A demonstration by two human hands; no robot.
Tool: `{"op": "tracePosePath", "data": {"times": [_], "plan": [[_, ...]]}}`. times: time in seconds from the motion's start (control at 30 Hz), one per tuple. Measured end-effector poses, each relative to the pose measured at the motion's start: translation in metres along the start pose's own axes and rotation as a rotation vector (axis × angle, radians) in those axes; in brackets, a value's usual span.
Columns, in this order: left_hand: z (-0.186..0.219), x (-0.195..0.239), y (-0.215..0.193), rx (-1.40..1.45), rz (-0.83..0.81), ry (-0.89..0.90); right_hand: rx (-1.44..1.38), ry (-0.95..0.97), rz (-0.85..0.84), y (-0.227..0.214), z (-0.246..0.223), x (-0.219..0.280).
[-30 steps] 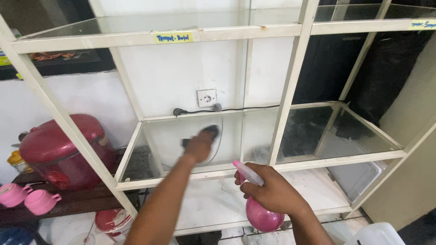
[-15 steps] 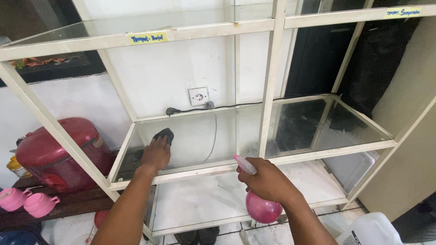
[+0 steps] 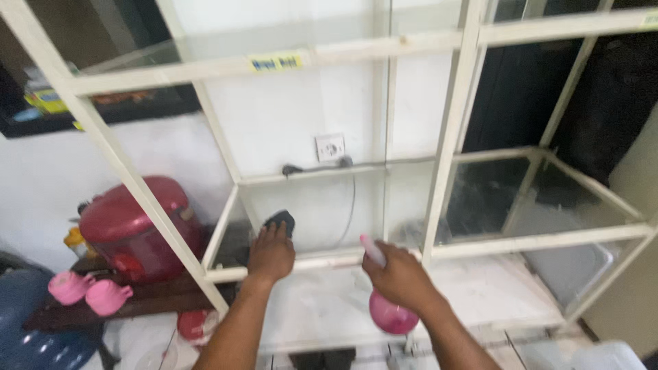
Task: The person cleans the glass shelves and white interior surfaces of a cabinet using a spray bottle and a dark cloth. They spray the surfaces and wipe them down systematically, moving from the upper shelves to the lower ones.
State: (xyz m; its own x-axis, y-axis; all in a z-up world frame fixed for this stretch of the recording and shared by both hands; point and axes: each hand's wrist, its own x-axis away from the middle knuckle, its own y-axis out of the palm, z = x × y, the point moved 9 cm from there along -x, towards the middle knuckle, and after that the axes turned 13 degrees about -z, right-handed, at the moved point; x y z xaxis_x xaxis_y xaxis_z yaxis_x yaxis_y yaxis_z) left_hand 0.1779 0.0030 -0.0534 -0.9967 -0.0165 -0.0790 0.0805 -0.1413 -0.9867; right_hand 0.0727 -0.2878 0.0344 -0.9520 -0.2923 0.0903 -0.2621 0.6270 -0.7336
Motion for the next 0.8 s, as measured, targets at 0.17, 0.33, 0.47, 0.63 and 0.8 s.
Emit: {"op": "tracePosePath", "data": {"times": [0.17, 0.33, 0.47, 0.63, 0.8], "plan": [[0.022, 0.002, -0.032, 0.109, -0.281, -0.113, -0.015, -0.004, -0.022, 0.003, -0.026, 0.005], [0.009, -0.027, -0.015, 0.158, -0.323, -0.130, -0.031, 0.070, -0.005, -0.003, -0.031, 0.014], [-0.011, -0.062, -0.005, 0.063, -0.248, -0.127, -0.151, 0.163, -0.073, -0.006, -0.034, 0.030], [-0.050, -0.089, -0.008, 0.057, -0.235, -0.211, -0.306, 0.141, -0.075, -0.014, -0.044, 0.043], [-0.074, -0.087, -0.022, 0.207, -0.290, -0.321, -0.257, 0.174, -0.075, -0.022, -0.043, 0.048]]}}
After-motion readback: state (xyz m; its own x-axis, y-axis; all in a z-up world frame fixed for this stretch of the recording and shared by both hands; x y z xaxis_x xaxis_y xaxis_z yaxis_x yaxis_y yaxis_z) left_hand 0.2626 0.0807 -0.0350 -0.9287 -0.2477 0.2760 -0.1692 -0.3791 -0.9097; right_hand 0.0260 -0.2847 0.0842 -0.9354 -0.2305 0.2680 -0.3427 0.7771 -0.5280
